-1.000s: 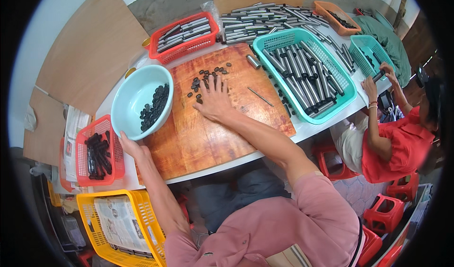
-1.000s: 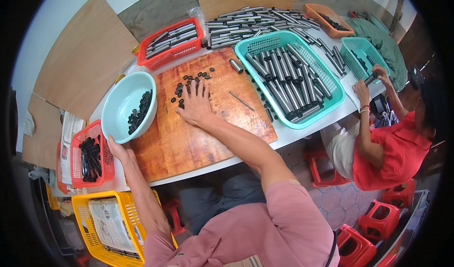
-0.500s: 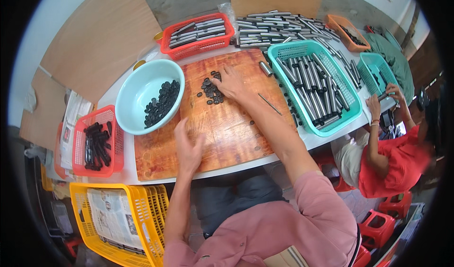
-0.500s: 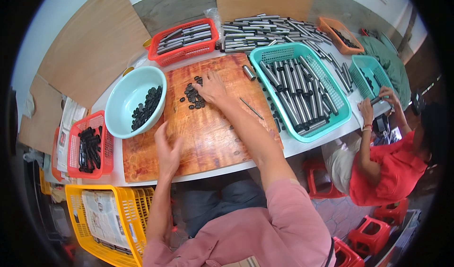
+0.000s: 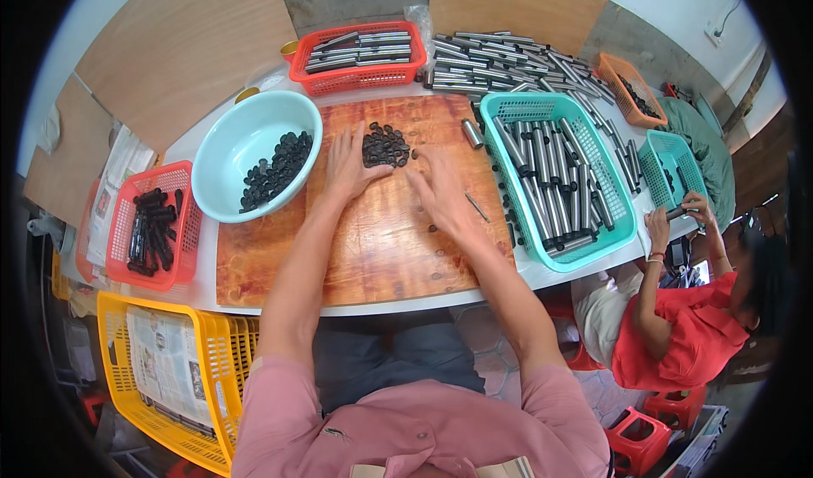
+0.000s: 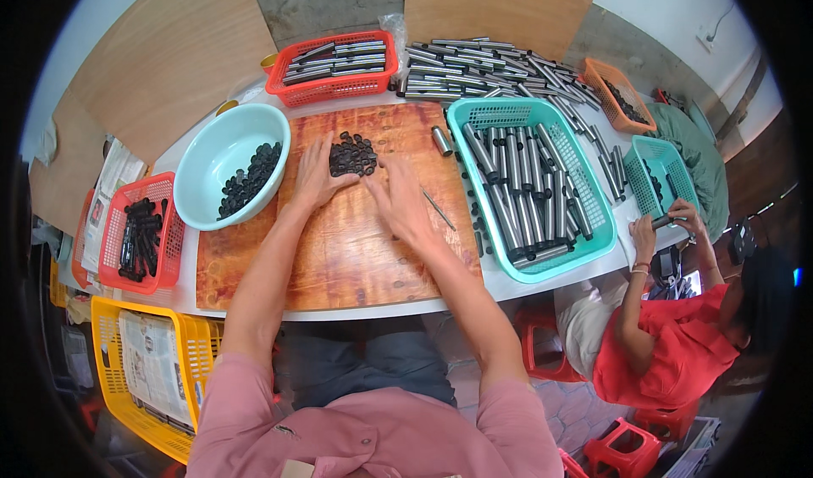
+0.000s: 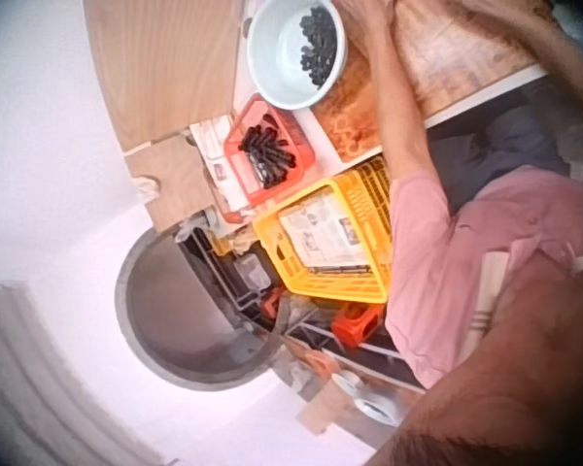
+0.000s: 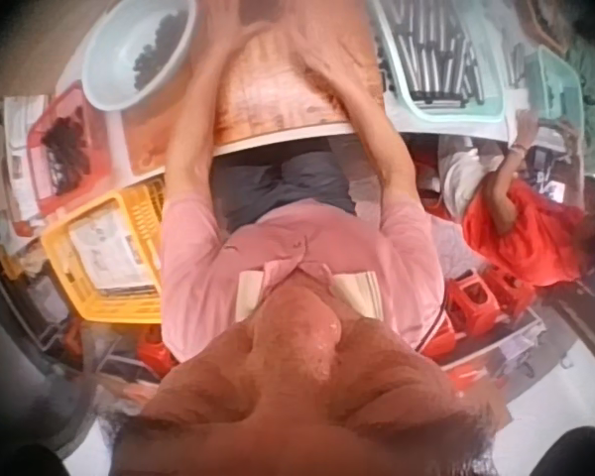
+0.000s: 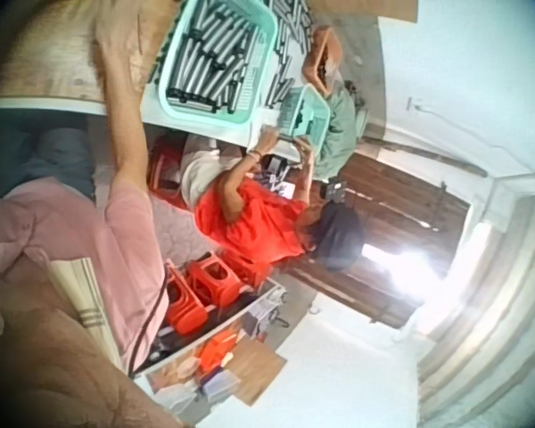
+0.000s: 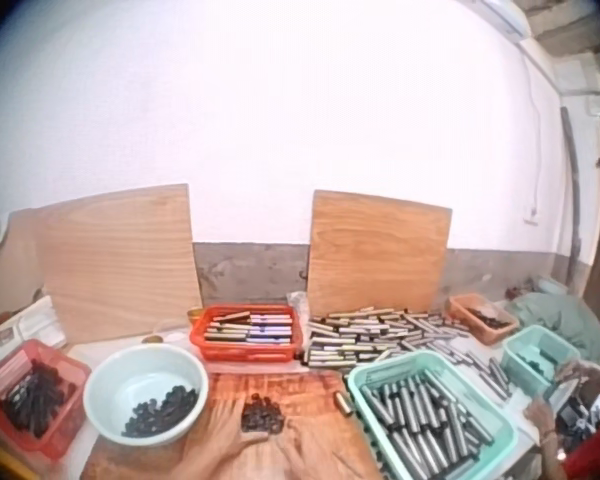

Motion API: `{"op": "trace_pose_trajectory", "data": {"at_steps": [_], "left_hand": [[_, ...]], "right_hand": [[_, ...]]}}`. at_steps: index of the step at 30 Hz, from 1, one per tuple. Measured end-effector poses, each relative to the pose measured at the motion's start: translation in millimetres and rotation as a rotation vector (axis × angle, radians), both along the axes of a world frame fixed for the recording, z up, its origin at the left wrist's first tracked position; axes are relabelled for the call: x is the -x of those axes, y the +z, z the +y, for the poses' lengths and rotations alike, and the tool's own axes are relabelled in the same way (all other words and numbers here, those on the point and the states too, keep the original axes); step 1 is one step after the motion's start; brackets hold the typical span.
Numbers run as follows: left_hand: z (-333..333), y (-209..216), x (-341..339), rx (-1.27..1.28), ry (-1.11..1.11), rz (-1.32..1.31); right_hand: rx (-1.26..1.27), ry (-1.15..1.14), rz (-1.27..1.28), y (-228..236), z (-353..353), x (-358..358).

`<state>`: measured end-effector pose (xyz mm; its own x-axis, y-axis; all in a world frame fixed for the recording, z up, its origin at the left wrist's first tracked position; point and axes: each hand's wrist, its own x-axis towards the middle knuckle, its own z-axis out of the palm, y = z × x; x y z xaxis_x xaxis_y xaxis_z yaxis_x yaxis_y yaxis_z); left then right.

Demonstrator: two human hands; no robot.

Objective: The person repeatedly picks small black circular pieces from a bowl and inserts them into cylindrical metal tubes, then places the assembled units into a yellow basket. The person also moves the bowl and organizes parts on the table.

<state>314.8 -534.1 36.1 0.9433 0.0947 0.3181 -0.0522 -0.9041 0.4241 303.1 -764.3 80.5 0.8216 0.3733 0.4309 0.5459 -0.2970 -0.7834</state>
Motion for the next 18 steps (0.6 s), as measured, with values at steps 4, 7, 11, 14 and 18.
{"op": "trace_pose_trajectory", "data": {"at_steps": [4,7,11,14,18], "left_hand": [[-2.2,4.0,8.2,0.144,-0.061,-0.139],[-6.6,7.4,44.4,0.243,0.011,-0.189],[-3.0,2.4,95.0,0.18,0.121,-0.14],[-8.9,-3.0,117.9,0.128,0.178,-0.135],[-1.1,-14.4,119.4,0.091,0.162,-0.166]], "right_hand": [[0.183,-0.041,-0.201,-24.2,-21.7,27.8],[0.28,-0.026,-0.306,-34.2,-20.5,32.5],[0.346,-0.029,-0.373,-36.2,-13.2,30.3],[0.339,-0.034,-0.385,-41.7,-15.1,30.8],[0.342,-0.048,-0.39,-44.0,-12.9,32.7]]}}
